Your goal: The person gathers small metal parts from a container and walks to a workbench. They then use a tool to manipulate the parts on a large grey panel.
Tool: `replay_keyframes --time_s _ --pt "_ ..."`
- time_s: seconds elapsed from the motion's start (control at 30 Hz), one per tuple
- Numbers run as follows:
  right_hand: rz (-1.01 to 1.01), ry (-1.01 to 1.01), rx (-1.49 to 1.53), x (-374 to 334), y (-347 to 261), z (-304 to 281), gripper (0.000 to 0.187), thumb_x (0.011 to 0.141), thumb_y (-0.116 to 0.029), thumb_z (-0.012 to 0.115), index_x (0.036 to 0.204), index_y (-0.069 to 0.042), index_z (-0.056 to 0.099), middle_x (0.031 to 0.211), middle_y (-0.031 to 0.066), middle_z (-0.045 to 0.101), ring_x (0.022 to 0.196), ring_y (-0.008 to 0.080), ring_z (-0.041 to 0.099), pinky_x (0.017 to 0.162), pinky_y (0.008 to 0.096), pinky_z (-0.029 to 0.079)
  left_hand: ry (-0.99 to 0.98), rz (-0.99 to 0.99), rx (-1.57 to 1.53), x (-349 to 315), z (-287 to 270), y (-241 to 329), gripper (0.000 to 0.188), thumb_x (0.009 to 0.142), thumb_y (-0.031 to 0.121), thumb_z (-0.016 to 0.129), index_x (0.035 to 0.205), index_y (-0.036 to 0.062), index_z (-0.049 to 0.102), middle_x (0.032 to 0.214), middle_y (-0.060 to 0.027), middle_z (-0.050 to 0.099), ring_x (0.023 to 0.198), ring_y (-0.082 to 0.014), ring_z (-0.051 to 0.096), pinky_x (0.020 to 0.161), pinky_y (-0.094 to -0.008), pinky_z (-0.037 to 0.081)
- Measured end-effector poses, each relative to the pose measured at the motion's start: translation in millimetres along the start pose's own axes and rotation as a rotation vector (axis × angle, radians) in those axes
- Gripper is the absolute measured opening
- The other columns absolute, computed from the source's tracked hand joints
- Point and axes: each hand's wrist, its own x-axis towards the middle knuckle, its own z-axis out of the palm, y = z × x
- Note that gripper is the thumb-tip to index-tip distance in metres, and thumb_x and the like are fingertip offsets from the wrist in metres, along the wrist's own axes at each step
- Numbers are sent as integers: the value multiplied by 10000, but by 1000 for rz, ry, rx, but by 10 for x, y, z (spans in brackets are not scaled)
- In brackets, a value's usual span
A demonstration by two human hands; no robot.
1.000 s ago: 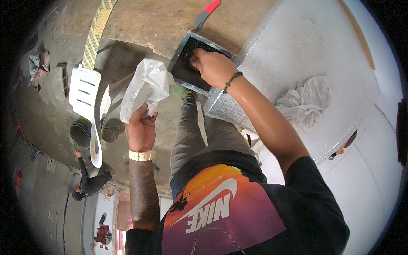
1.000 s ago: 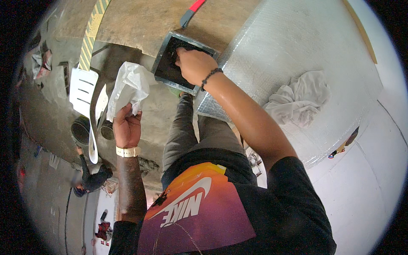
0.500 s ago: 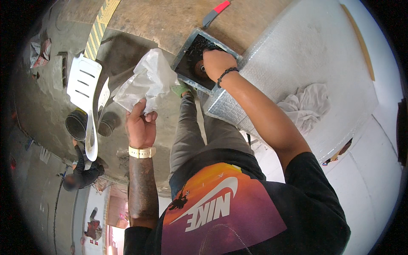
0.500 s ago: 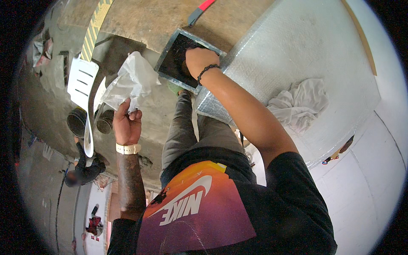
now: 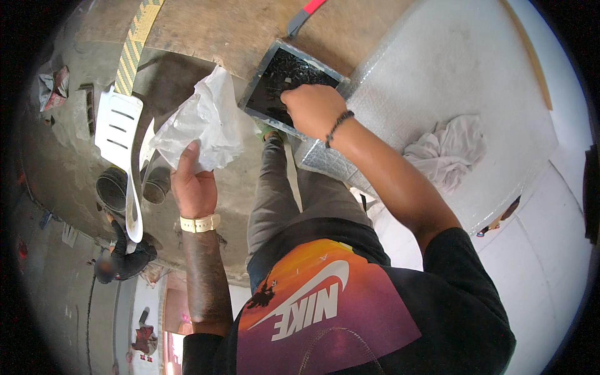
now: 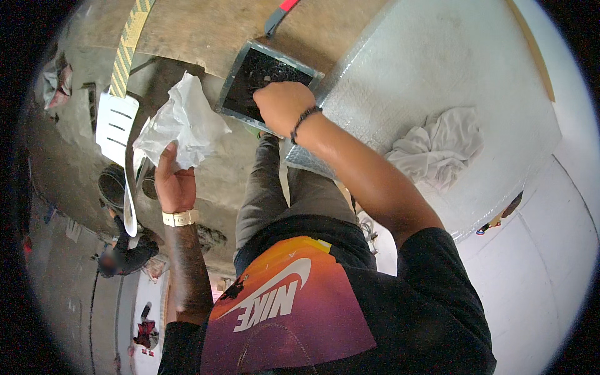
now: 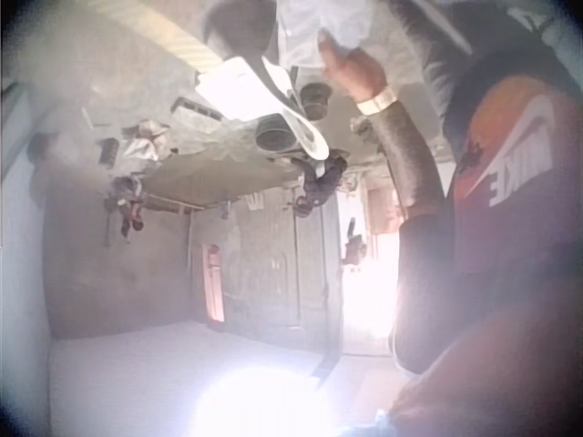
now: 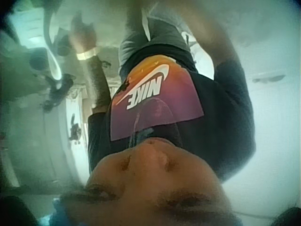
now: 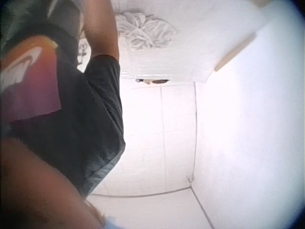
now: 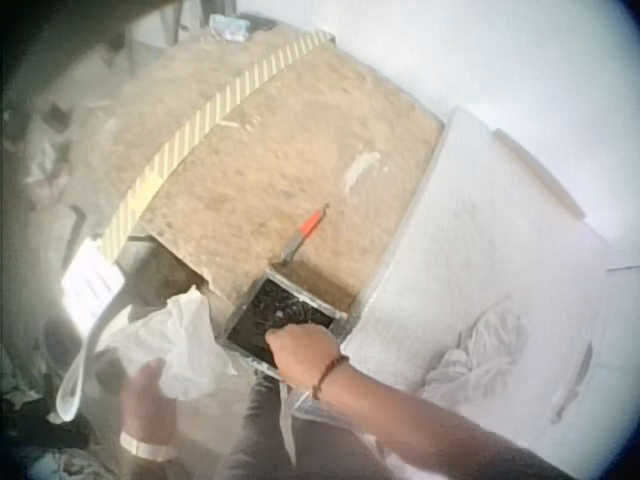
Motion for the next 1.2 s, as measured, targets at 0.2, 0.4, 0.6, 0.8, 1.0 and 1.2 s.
replay_keyframes --time_s 0.2,0.4,0.6,0.8,1.0,1.2 --pt "33 311 450 -790 -458 -304 147 894 -194 653 826 -63 644 756 174 666 716 399 662 636 516 513 -72 288 343 -53 49 -2 440 918 -30 602 1354 -12 542 1279 -121 629 1147 -224 617 1033 -378 466" --pt "121 340 868 -961 -585 -102 199 882 -187 756 883 -9 667 749 180 633 668 323 624 583 412 475 -228 104 199 -194 -37 -184 404 917 -41 591 1320 -20 574 1247 -124 653 1171 -213 613 1004 -351 478" --pt "135 134 1080 -870 -524 70 237 924 -211 745 979 16 702 788 123 655 738 89 616 648 296 498 -391 61 631 -331 114 -141 377 877 46 773 1219 21 616 1054 -21 689 932 -107 628 801 -269 516" --pt "191 530 781 -130 -492 112 336 996 -269 607 1163 20 640 963 223 721 897 361 706 793 435 547 -162 -87 249 -197 -101 -260 326 936 67 709 1244 36 605 1082 -48 700 958 -157 677 826 -308 561" --pt "509 440 502 550 -201 465 572 986 -212 548 1427 105 371 1039 329 692 1006 448 685 882 511 551 -159 -79 165 -163 -283 -256 391 951 72 690 1316 52 550 1152 -60 682 998 -178 678 849 -330 567" --pt "478 185 486 529 -187 688 579 970 -234 577 1428 91 438 1119 326 676 1091 432 659 955 479 523 -169 -103 159 -234 -342 -250 424 923 50 719 1306 35 538 1140 -79 686 1005 -181 677 836 -331 562"
